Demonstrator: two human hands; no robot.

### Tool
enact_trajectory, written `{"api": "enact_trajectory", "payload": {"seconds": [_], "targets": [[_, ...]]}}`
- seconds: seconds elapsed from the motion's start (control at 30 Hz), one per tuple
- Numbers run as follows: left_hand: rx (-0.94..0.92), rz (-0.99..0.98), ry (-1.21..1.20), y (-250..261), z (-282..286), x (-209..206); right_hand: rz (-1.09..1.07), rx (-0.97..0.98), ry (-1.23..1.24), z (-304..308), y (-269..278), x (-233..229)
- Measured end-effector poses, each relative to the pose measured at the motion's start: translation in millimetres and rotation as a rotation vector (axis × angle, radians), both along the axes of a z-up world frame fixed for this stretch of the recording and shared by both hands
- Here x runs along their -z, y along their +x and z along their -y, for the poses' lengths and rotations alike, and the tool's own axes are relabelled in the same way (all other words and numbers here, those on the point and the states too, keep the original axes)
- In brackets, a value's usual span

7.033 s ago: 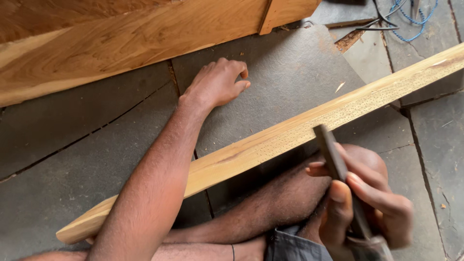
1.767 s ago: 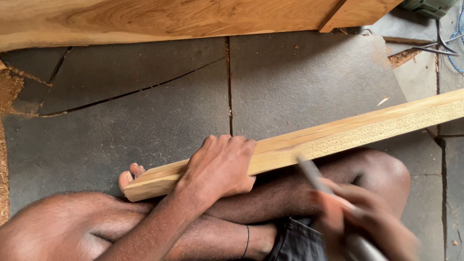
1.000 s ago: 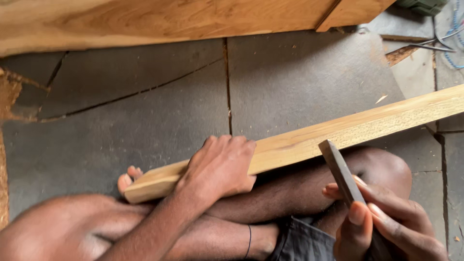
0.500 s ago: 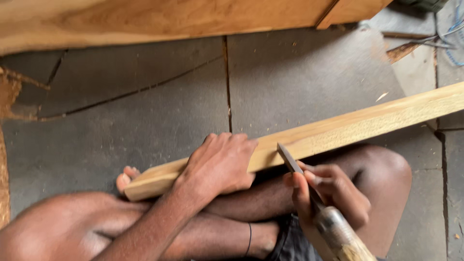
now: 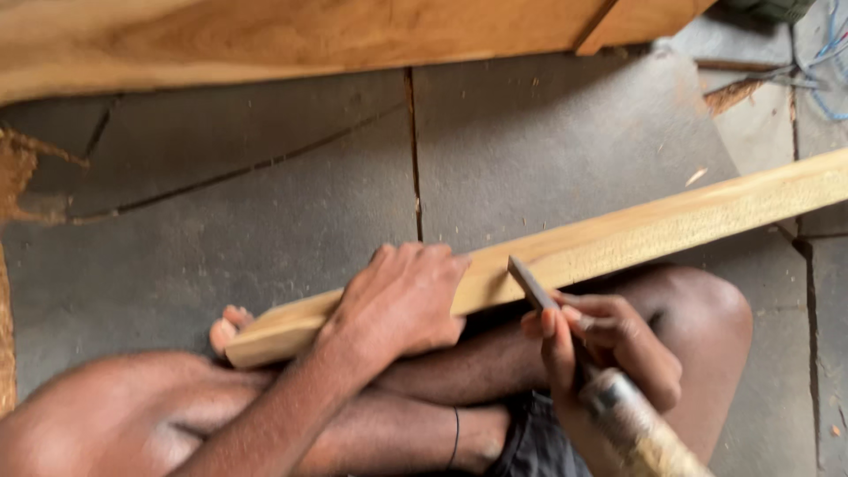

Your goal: The person sits cross-legged on a tiled floor and uses a chisel and mallet to carve a long, thin wooden plank. They repeatedly strike the chisel with the mallet to remove wood shavings and shape the plank's surface.

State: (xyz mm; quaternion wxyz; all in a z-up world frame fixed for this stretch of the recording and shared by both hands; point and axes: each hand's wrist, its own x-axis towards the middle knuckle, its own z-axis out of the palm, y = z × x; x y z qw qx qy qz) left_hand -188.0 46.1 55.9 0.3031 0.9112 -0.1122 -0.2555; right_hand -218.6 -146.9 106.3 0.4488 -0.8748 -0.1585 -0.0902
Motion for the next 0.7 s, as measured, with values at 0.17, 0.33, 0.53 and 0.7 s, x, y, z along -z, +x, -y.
{"api": "enact_trajectory", "payload": {"seconds": [0.17,0.33,0.53,0.7], "targets": [[-0.031,0.089,-0.048,-3,0,1,0.101,0.128,0.266,0,-8,-11],[0.041,-0.018,0.054,3,2,1,0.004,0.078,-0.055,2,8,1],[0.020,-0.086,0.034,4,4,1,0.077,0.119,0.175,7,-3,-12],[-0.011,0.022,0.020,2,1,0,0.008,0.030,-0.076,2,4,9]]}}
